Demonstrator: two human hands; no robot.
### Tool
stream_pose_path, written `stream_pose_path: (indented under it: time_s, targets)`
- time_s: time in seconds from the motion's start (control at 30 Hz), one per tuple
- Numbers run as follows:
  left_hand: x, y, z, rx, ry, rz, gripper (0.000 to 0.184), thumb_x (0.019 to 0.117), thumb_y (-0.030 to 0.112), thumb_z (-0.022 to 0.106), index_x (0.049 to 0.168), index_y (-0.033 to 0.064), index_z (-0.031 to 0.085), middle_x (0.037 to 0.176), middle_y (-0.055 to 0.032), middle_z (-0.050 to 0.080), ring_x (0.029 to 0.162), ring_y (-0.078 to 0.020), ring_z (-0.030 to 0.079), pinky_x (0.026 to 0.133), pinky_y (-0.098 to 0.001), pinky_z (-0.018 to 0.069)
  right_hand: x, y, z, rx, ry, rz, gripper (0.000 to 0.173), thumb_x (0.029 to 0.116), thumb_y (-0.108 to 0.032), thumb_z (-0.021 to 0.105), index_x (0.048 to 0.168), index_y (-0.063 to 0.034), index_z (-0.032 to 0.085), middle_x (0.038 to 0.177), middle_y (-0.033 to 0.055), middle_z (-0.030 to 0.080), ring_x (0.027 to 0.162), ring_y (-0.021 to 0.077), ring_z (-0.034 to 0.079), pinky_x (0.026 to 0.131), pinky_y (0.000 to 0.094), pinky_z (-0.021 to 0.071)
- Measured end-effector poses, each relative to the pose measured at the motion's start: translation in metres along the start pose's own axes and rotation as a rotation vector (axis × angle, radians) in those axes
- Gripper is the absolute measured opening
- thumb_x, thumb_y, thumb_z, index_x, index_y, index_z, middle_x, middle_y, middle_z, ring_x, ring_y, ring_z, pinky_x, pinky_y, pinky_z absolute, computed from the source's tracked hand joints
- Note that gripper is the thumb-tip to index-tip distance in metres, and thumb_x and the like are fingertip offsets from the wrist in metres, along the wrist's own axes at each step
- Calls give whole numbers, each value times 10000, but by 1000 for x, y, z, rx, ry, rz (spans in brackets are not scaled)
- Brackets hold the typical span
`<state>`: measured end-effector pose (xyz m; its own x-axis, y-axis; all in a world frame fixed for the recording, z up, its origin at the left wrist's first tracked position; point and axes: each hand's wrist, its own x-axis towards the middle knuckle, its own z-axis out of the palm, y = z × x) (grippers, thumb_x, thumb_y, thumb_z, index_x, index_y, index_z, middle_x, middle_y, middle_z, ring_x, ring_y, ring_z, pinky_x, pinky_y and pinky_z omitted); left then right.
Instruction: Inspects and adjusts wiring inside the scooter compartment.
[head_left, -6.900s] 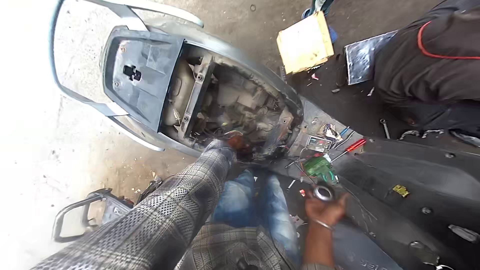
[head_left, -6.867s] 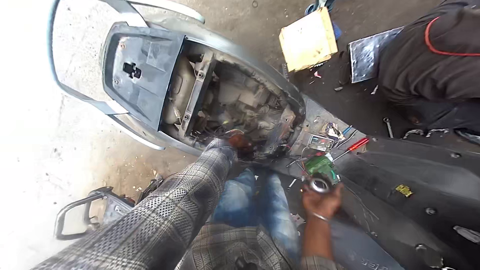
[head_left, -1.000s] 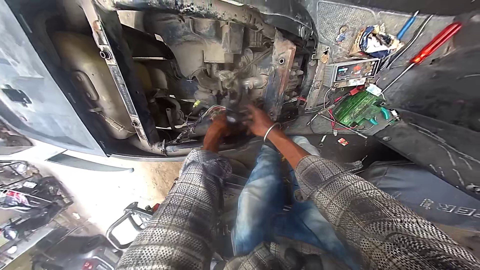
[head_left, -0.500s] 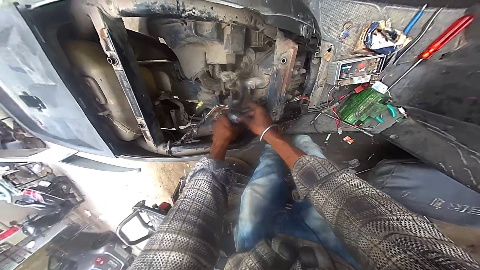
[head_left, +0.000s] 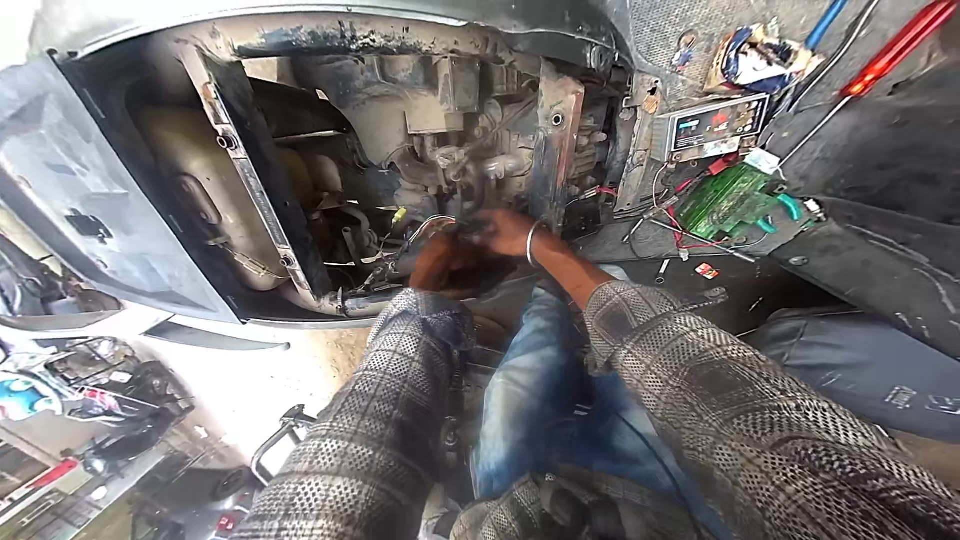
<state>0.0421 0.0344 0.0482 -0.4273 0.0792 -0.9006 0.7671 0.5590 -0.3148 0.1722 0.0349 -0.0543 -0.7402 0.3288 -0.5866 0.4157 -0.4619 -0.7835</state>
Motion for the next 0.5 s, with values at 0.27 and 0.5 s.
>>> stream_pose_path:
  time_s: [0.27, 0.5]
  targets:
    - [-3, 1, -6, -697, -191, -149, 194, 903, -42, 641, 1090, 0, 610, 942, -127, 637, 805, -206, 618, 749, -357, 551, -18, 0, 17, -37, 59, 200, 702, 983, -96, 612, 1583, -57, 250, 1251, 211, 686, 1113, 372, 693, 962, 570, 543]
    - [35, -33, 8, -899, -188, -40, 211, 929, 12, 647, 1137, -9, 625, 907, -118, 681, 767, -190, 677, 728, -337, 595, 4, -13, 22, -170, -71, 189, 916, 894, -57, 690, 1641, -98, 162, 1387, 207, 616, 1247, 395, 616, 1033, 614, 482]
